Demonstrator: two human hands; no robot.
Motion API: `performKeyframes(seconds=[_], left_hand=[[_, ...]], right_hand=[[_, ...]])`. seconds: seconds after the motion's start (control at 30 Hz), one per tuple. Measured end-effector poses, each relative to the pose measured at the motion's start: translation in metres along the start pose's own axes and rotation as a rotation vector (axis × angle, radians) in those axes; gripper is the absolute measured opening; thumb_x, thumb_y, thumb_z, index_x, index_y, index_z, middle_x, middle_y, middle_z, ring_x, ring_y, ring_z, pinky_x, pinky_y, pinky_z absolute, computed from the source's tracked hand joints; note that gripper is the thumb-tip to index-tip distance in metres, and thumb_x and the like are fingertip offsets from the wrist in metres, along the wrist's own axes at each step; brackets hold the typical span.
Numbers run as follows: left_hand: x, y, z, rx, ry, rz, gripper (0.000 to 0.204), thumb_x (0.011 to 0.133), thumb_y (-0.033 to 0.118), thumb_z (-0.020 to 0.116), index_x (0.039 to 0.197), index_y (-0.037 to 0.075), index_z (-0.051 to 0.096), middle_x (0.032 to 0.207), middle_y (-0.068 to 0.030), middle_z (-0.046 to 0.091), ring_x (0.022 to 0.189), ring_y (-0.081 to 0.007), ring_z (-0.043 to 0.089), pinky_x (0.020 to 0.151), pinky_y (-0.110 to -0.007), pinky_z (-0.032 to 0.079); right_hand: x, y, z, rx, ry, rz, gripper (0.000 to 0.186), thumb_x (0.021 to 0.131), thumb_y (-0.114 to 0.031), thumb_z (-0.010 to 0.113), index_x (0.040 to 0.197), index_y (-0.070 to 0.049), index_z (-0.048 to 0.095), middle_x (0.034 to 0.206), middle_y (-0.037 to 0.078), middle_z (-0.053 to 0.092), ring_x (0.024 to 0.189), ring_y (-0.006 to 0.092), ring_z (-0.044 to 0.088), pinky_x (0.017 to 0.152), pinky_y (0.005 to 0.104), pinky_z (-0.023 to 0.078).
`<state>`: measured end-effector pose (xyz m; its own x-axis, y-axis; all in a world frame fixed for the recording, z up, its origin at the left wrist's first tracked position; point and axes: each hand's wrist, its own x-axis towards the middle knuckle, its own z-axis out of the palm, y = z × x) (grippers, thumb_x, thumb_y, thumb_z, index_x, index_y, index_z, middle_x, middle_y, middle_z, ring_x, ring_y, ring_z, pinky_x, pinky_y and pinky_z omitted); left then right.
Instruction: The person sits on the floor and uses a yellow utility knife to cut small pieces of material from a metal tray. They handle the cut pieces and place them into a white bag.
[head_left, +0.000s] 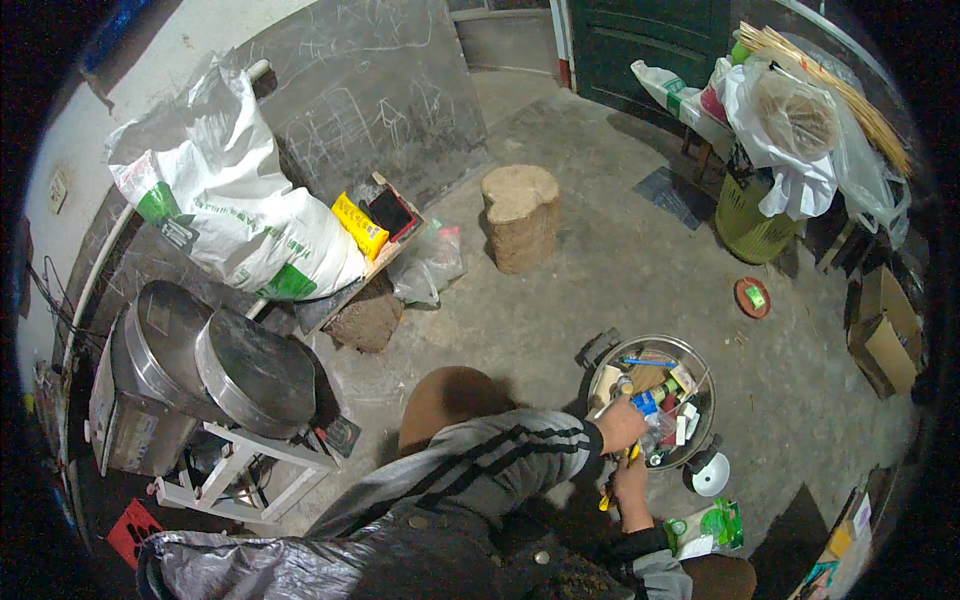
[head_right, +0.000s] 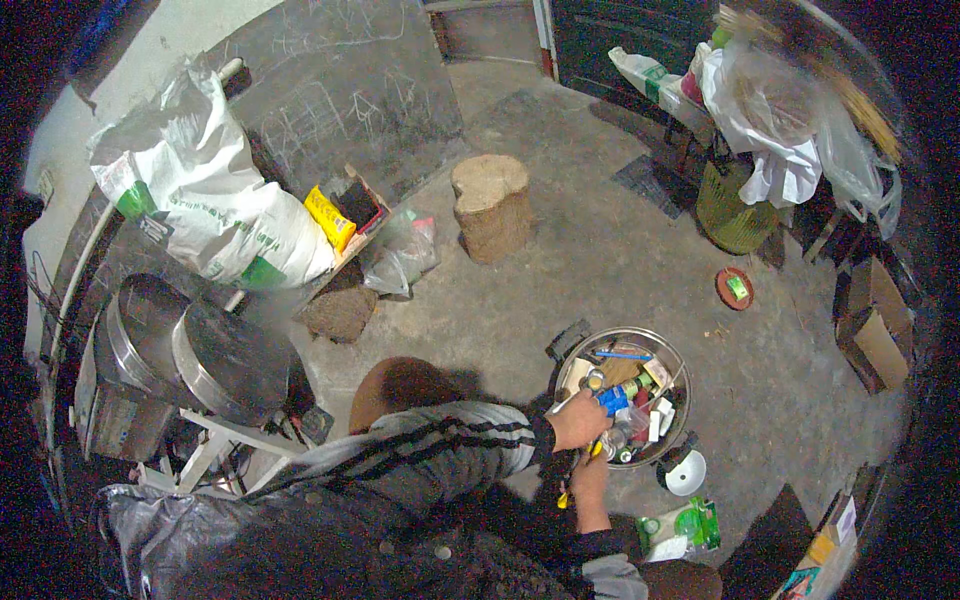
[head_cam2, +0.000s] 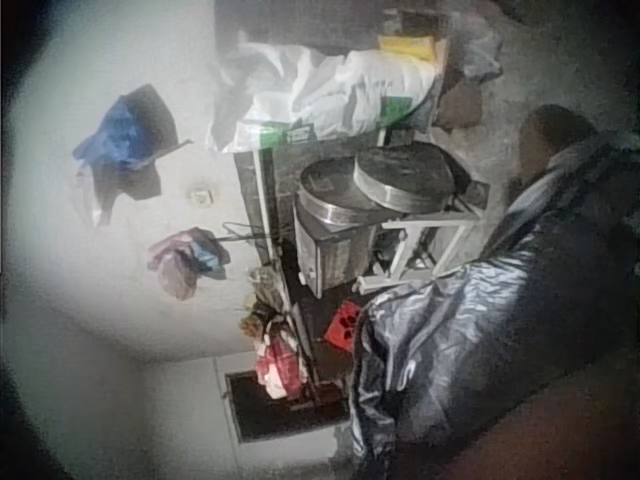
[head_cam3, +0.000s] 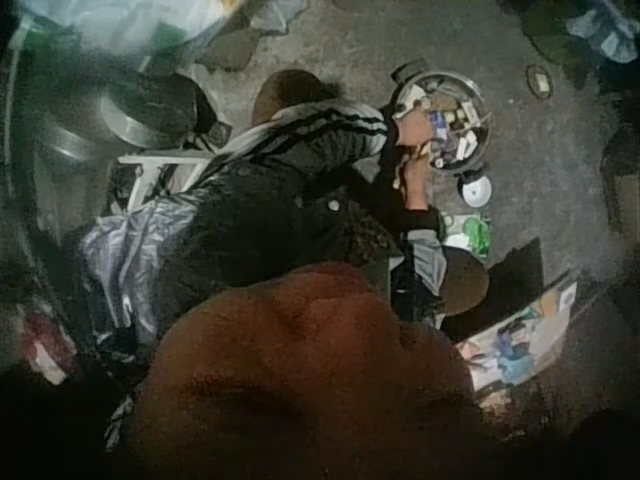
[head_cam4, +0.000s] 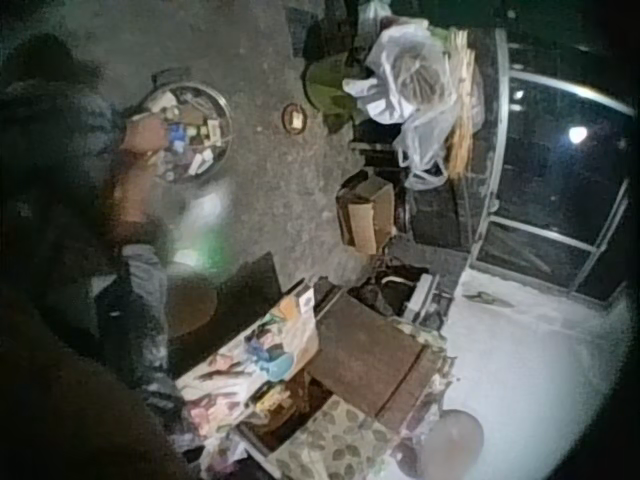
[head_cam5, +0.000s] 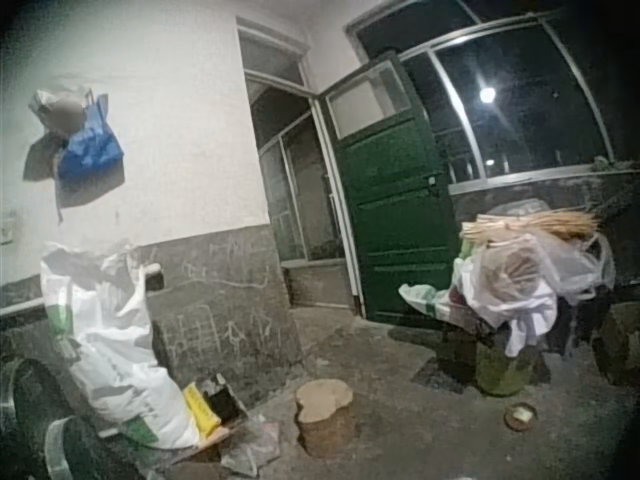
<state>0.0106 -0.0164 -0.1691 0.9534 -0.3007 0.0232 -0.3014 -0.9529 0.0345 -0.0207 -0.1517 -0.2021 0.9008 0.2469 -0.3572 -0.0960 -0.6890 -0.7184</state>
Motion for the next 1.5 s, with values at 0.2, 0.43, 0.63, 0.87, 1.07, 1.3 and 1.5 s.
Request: performKeyframes(seconds=[0.2, 0.43, 0.63, 0.87, 1.07, 1.3, 1.5], left_hand=[[-0.003, 0.003, -0.005, 0.009, -0.025, 0.024, 0.013, 0.078, 0.018, 0.054, 0.074, 0.017, 0.066, 0.071, -0.0024, 0.062, 0.072, -0.0193, 0.061, 0.069, -0.037, 0.040], [-0.004, 0.005, -0.005, 0.003, -0.024, 0.033, 0.013, 0.078, 0.017, 0.053, 0.074, 0.016, 0.066, 0.072, -0.0027, 0.062, 0.072, -0.0196, 0.061, 0.069, -0.037, 0.040], [-0.006, 0.006, -0.003, -0.023, -0.034, 0.001, 0.011, 0.077, 0.016, 0.056, 0.074, 0.017, 0.067, 0.074, -0.0022, 0.062, 0.075, -0.0191, 0.061, 0.075, -0.039, 0.038], [-0.008, 0.008, -0.001, -0.066, 0.030, -0.046, 0.011, 0.076, 0.014, 0.056, 0.071, 0.017, 0.066, 0.072, -0.0030, 0.062, 0.074, -0.0197, 0.062, 0.075, -0.039, 0.040], [-0.005, 0.005, 0.008, -0.085, 0.072, -0.036, 0.010, 0.075, 0.014, 0.056, 0.070, 0.016, 0.064, 0.068, -0.0025, 0.062, 0.068, -0.0209, 0.061, 0.073, -0.039, 0.039], [-0.005, 0.001, 0.021, -0.047, 0.117, -0.008, 0.011, 0.076, 0.016, 0.054, 0.069, 0.016, 0.062, 0.067, -0.0032, 0.061, 0.067, -0.0210, 0.061, 0.068, -0.039, 0.038], [-0.006, 0.006, 0.020, -0.063, 0.092, 0.008, 0.012, 0.076, 0.015, 0.053, 0.070, 0.016, 0.063, 0.067, -0.0035, 0.061, 0.068, -0.0214, 0.062, 0.068, -0.040, 0.038]], right_hand=[[0.001, 0.006, 0.002, -0.066, -0.078, 0.038, 0.034, 0.090, -0.015, 0.049, 0.119, 0.002, 0.044, 0.095, 0.025, 0.062, 0.089, 0.0427, 0.061, 0.073, 0.0472, 0.048], [-0.011, -0.009, -0.010, 0.053, -0.130, 0.068, 0.032, 0.090, -0.015, 0.049, 0.115, 0.004, 0.046, 0.093, 0.027, 0.062, 0.086, 0.0427, 0.062, 0.070, 0.0475, 0.049], [-0.016, -0.008, -0.008, -0.072, -0.024, -0.044, 0.024, 0.088, -0.014, 0.051, 0.098, 0.007, 0.049, 0.085, 0.030, 0.060, 0.084, 0.0481, 0.058, 0.070, 0.0522, 0.046], [-0.017, 0.000, -0.005, -0.091, -0.031, -0.010, 0.026, 0.086, -0.015, 0.052, 0.101, 0.006, 0.046, 0.086, 0.030, 0.060, 0.085, 0.0483, 0.057, 0.071, 0.0532, 0.045], [-0.020, -0.009, -0.006, -0.113, -0.057, 0.051, 0.025, 0.085, -0.015, 0.051, 0.101, 0.004, 0.045, 0.090, 0.031, 0.059, 0.089, 0.0474, 0.057, 0.074, 0.0532, 0.044], [-0.018, -0.013, -0.005, -0.115, -0.076, 0.060, 0.026, 0.087, -0.015, 0.050, 0.104, 0.003, 0.046, 0.095, 0.032, 0.059, 0.091, 0.0480, 0.056, 0.075, 0.0527, 0.045], [-0.012, -0.002, 0.005, -0.058, 0.009, -0.013, 0.030, 0.090, -0.022, 0.051, 0.109, 0.000, 0.045, 0.096, 0.030, 0.060, 0.092, 0.0472, 0.056, 0.074, 0.0534, 0.044]])
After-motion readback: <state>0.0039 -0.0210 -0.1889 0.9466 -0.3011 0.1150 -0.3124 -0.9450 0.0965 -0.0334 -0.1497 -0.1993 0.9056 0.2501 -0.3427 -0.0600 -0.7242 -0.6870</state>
